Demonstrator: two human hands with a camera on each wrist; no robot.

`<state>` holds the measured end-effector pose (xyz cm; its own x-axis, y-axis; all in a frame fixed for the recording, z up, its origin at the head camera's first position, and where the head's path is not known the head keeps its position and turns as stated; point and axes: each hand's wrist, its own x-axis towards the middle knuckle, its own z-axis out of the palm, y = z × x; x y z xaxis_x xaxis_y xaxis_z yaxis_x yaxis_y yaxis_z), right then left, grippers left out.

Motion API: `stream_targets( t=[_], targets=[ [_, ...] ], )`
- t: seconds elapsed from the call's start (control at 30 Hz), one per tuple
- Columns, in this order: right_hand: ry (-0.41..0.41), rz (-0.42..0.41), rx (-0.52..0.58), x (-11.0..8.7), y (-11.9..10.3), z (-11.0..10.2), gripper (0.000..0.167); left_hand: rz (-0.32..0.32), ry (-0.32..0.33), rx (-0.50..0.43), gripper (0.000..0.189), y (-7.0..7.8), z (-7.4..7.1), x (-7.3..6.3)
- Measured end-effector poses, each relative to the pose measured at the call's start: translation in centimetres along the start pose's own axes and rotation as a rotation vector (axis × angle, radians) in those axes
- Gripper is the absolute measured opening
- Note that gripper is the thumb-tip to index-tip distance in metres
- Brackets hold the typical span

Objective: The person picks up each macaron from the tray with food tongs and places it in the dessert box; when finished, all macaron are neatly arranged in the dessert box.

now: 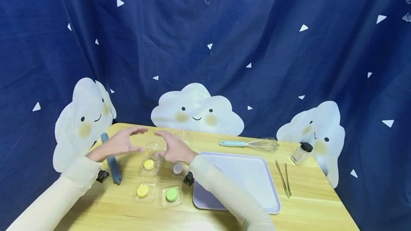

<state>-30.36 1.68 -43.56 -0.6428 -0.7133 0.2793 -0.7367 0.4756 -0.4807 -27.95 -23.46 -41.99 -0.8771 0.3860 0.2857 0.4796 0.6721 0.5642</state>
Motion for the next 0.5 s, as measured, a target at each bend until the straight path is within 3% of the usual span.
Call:
stream_targets(
  t=[0.23,0.5],
  targets=[
    [0.143,-0.054,0.169,0.9,0.9,-2.3,0.089,-0.027,0.074,-0.124,0.094,0.8,-0.8,2.7],
    [0.218,0.034,0.323,2.0,3.1,-4.9,0.09,-0.036,0.175,-0.153,0.102,1.7,-0.1,6.5]
  ],
)
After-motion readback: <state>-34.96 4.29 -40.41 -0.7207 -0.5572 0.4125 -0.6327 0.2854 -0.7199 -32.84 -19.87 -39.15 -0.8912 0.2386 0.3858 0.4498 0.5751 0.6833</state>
